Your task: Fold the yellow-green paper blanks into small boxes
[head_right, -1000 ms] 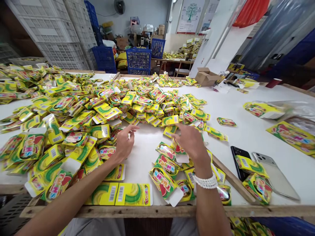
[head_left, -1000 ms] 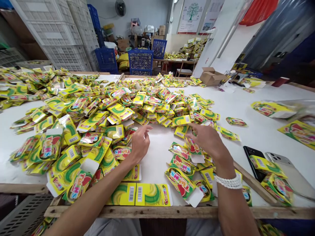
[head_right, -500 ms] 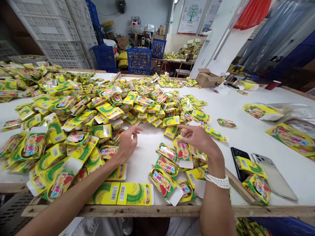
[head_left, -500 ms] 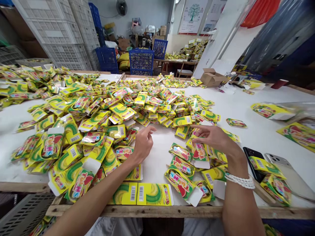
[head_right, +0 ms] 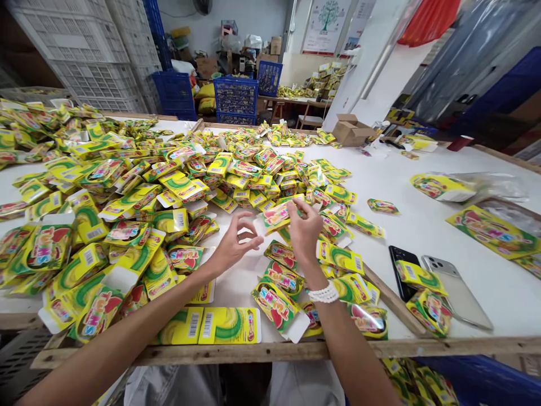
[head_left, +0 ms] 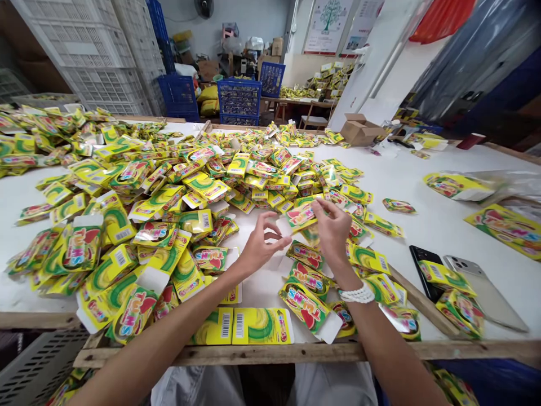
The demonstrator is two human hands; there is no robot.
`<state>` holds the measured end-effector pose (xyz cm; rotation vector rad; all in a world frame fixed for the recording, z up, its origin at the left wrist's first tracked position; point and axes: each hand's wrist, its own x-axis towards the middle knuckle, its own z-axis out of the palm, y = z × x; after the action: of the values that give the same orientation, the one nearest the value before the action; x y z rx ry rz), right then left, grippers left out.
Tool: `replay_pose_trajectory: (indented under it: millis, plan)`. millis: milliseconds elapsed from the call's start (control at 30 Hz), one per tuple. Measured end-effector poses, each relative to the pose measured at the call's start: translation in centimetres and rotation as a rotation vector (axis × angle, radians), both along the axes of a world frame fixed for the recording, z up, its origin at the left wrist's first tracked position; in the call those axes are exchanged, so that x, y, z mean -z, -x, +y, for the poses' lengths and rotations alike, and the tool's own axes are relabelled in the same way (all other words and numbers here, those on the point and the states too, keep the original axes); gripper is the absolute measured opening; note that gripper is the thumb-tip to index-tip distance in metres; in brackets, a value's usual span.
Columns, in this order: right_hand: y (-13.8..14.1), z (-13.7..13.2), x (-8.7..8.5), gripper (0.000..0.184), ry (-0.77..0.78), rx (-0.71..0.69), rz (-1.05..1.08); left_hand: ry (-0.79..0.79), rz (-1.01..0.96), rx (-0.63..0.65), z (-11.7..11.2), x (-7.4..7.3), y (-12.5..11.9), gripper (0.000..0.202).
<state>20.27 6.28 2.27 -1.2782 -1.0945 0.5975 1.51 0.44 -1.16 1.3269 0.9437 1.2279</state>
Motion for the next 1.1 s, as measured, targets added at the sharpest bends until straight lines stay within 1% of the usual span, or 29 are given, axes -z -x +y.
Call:
replay_pose_trajectory:
  millis: [67, 167, 267, 333, 400, 433, 467, 567, 633, 667, 800, 867, 967, 1100]
  plan:
    - [1.3, -0.6, 0.5, 0.052, 0.053, -0.106, -0.033, -0.022, -0.002, -0.159, 0.1, 0.2, -0.1, 0.064]
    - [2.1, -1.2, 0.8, 0.051, 0.199, -0.339, -0.049, -0.121, -0.006, -0.371, 0.4, 0.1, 0.6, 0.054]
    - [2.2, -1.6, 0.4, 0.047, 0.261, -0.484, -0.12, -0.158, -0.047, -0.537, 0.9, -0.4, 1.7, 0.056]
    - [2.3, -2.0, 0.1, 0.046, 0.295, -0.614, -0.119, -0.114, -0.098, -0.597, 1.2, -0.6, 2.2, 0.062]
    - [2.6, -2.4, -0.1, 0.046, 0.341, -0.738, -0.054, -0.05, -0.192, -0.588, 1.5, -0.8, 2.4, 0.066]
    - [2.8, -2.7, -0.1, 0.047, 0.361, -0.763, -0.004, -0.024, -0.244, -0.572, 1.5, -0.9, 2.3, 0.066]
    - [3.1, -2.8, 0.0, 0.049, 0.374, -0.753, 0.052, 0.0, -0.291, -0.549, 1.6, -0.9, 2.2, 0.065]
    - [3.8, -3.0, 0.8, 0.056, 0.365, -0.624, 0.183, 0.107, -0.362, -0.423, 1.5, -0.9, 1.9, 0.064]
    - [4.2, -2.8, 1.5, 0.056, 0.331, -0.568, 0.18, 0.174, -0.333, -0.331, 1.4, -0.8, 2.1, 0.069]
    - [4.3, -2.7, 1.8, 0.056, 0.307, -0.561, 0.149, 0.18, -0.29, -0.297, 1.5, -0.7, 2.4, 0.071]
    - [4.4, -2.3, 2.5, 0.065, 0.198, -0.593, 0.019, 0.067, -0.104, -0.146, 1.9, 0.0, 3.4, 0.066]
    - [4.3, -2.3, 2.6, 0.061, 0.152, -0.588, 0.018, 0.02, -0.086, -0.086, 2.1, 0.3, 3.6, 0.06]
    - [4.2, -2.3, 2.9, 0.051, 0.084, -0.554, 0.018, -0.016, -0.099, -0.076, 2.2, 0.6, 3.5, 0.051]
    - [4.1, -1.9, 3.7, 0.048, 0.057, -0.561, 0.037, -0.042, -0.086, -0.123, 2.2, 0.8, 3.2, 0.041]
